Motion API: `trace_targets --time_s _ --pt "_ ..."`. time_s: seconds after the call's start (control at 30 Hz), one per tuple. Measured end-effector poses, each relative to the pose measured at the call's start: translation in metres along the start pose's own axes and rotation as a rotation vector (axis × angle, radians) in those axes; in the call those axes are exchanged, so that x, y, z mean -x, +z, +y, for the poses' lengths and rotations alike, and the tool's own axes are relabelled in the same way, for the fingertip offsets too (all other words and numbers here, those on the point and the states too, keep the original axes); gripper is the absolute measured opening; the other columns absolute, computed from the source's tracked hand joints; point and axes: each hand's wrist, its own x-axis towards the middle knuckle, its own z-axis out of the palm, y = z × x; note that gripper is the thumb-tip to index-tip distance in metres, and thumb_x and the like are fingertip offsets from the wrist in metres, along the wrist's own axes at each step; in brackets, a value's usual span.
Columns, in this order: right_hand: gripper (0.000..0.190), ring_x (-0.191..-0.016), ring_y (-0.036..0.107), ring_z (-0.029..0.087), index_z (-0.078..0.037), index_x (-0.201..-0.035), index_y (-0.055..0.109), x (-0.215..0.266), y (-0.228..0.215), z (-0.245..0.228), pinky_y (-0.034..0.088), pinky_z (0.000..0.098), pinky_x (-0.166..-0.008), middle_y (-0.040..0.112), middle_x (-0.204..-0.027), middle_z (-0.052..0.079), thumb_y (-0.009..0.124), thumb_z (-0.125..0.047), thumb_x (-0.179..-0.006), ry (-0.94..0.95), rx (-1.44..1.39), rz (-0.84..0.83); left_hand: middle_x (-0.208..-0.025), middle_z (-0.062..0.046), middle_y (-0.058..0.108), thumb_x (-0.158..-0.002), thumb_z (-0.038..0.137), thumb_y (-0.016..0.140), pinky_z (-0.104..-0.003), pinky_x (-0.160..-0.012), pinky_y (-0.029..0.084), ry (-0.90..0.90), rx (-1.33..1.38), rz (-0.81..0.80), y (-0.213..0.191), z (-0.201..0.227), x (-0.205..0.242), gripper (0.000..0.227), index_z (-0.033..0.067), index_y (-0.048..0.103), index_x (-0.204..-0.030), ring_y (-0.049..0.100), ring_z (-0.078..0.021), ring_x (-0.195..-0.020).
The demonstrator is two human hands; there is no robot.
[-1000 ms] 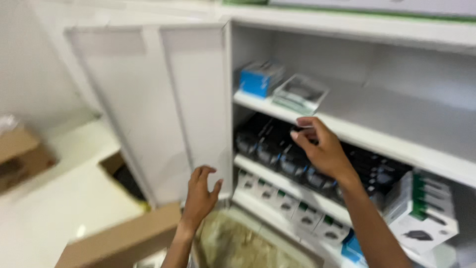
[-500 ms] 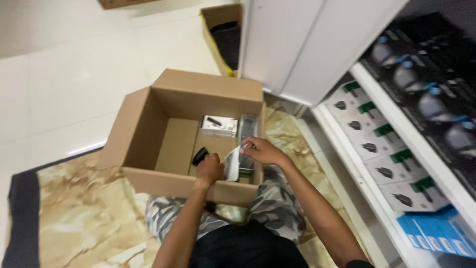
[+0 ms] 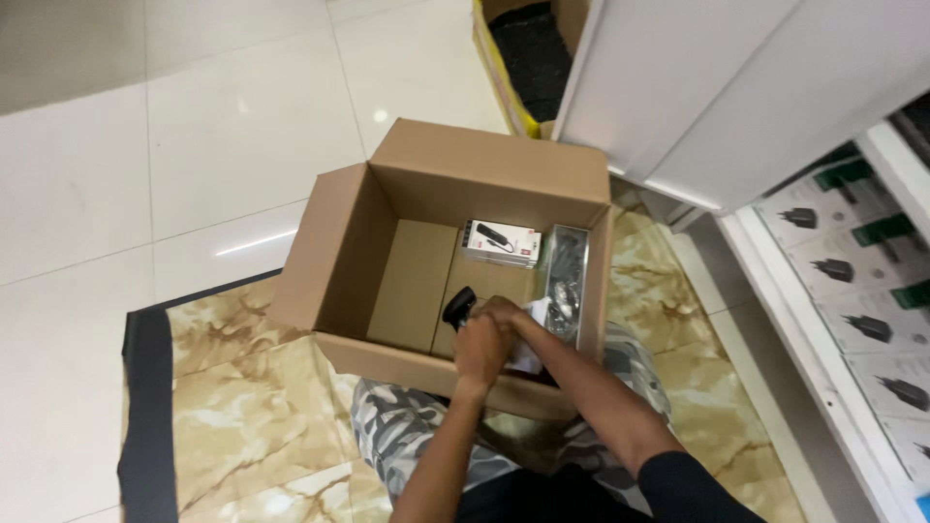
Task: The person scans several boxed items and a packaged cable with a handheld scanner, then places them onto a white shelf and into a cardboard box.
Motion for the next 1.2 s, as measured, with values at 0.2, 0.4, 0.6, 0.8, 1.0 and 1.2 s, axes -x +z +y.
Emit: trace_targets --time_s 0.2,0.4,0.6,0.8,1.0,1.2 --pt "0.082 -0.127 0.074 0.038 -0.005 -0.155 0.061 -0.021 0.029 -0.033 0.064 0.0486 -0.104 0.071 -0.146 0.025 0.086 -0.052 -0.093 0.038 0.125 -0.042 -0.096 -0.027 0.085 -0.107 0.021 0.064 -0.054 -0.079 0.073 -0.081 0.040 -0.051 0.001 0.002 -0.004 0.031 -0.0026 0.082 -0.096 0.086 -0.0455 -0.097" --pt "0.101 -0.139 0.067 0.040 -0.001 -0.163 0.048 -0.023 0.045 -0.056 0.059 0.0520 -0.113 0.064 -0.155 0.027 0.086 -0.060 -0.090 0.052 0.270 -0.071 -0.091 -0.025 0.085 -0.100 0.029 0.059 -0.064 -0.077 0.070 -0.119 0.065 -0.115 0.022 0.001 -0.018 0.041 -0.0009 0.085 -0.090 0.085 -0.0498 -0.094" --pt "0.120 -0.151 0.060 0.042 0.003 -0.171 0.034 -0.004 0.042 -0.041 0.055 0.0554 -0.122 0.058 -0.165 0.029 0.087 -0.067 -0.088 0.061 0.387 -0.057 -0.127 -0.041 0.080 -0.112 0.031 0.054 -0.064 -0.103 0.068 -0.077 0.058 -0.155 -0.060 0.042 0.027 0.062 -0.0247 0.069 -0.135 0.081 -0.0533 -0.118" --pt "0.131 -0.136 0.073 0.045 0.006 -0.178 0.027 -0.008 -0.022 -0.035 0.064 0.0576 -0.107 0.067 -0.153 0.034 0.092 -0.052 -0.080 -0.006 0.450 0.000 -0.089 -0.027 0.084 -0.107 0.039 0.062 -0.060 -0.076 0.069 -0.072 0.142 -0.268 0.034 -0.016 -0.023 0.049 -0.0020 0.086 -0.096 0.086 -0.0458 -0.097" --pt "0.087 -0.084 0.084 0.029 -0.013 -0.157 0.062 0.039 -0.087 -0.051 0.065 0.0395 -0.073 0.077 -0.101 0.016 0.100 -0.036 -0.083 -0.264 0.178 0.158 -0.101 -0.032 0.083 -0.107 0.061 0.059 -0.059 -0.086 0.064 -0.011 0.155 -0.548 -0.007 0.016 -0.004 0.072 -0.0060 0.083 -0.103 0.083 -0.0500 -0.106" --pt "0.055 -0.096 0.079 0.029 -0.023 -0.136 0.075 0.124 -0.068 -0.057 0.058 0.0430 -0.089 0.079 -0.095 0.013 0.077 -0.031 -0.081 -0.218 0.035 0.463 -0.138 -0.036 0.078 -0.103 0.066 0.065 -0.063 -0.107 0.063 0.051 0.072 -0.566 0.080 0.006 -0.043 0.087 -0.0115 0.076 -0.140 0.073 -0.0518 -0.136"
